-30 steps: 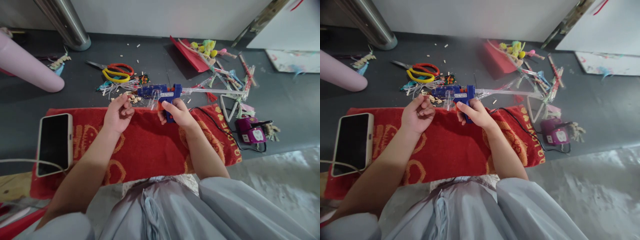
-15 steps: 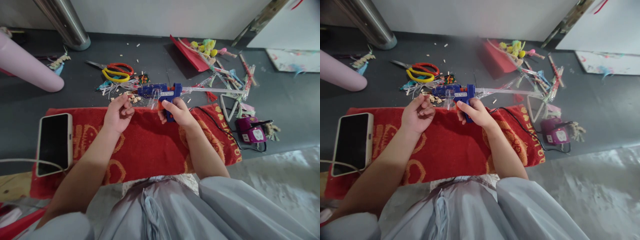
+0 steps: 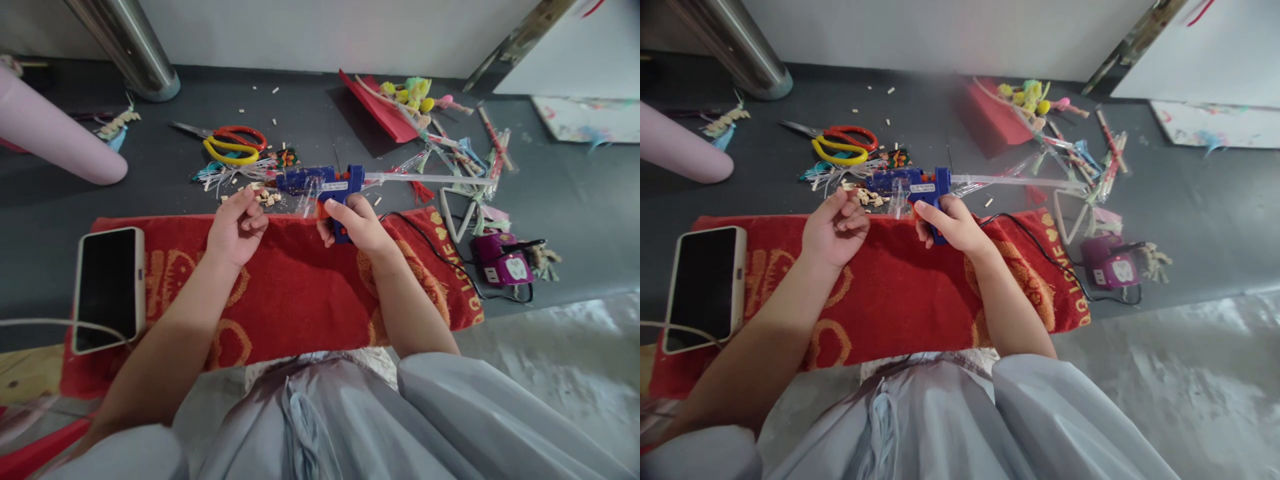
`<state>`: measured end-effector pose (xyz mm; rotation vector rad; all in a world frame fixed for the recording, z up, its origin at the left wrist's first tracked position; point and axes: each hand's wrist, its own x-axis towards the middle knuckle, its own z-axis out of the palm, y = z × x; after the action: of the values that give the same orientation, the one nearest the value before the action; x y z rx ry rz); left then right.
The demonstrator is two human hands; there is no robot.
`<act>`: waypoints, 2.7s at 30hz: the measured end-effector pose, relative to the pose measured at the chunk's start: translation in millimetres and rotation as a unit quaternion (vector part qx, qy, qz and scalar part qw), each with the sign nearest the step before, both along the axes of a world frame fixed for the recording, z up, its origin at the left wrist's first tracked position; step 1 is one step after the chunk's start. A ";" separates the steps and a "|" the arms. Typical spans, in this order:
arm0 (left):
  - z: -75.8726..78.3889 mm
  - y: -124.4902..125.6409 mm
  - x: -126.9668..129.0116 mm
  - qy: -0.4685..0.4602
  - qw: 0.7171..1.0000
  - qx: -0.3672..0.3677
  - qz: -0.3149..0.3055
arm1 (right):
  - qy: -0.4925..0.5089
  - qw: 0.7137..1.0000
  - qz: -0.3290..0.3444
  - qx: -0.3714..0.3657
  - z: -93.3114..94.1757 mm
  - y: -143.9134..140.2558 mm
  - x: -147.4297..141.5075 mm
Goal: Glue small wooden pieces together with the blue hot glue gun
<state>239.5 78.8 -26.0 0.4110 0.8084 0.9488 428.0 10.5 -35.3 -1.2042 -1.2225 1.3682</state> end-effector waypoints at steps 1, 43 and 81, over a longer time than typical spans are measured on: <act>0.0 0.0 -0.1 0.002 1.000 0.001 -0.001 | 0.000 1.000 -0.001 0.001 0.6 -0.1 0.4; -9.8 4.1 -5.5 -0.022 0.999 0.022 -0.013 | -0.641 0.732 -0.223 -0.058 2.1 -44.1 94.8; -14.6 17.3 -15.8 0.004 0.987 0.040 0.154 | -0.668 0.740 0.017 0.080 30.2 51.4 -36.6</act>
<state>223.7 96.1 -40.6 0.3644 0.8579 1.2702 391.4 61.9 -5.1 -2.1103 -2.2241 0.1612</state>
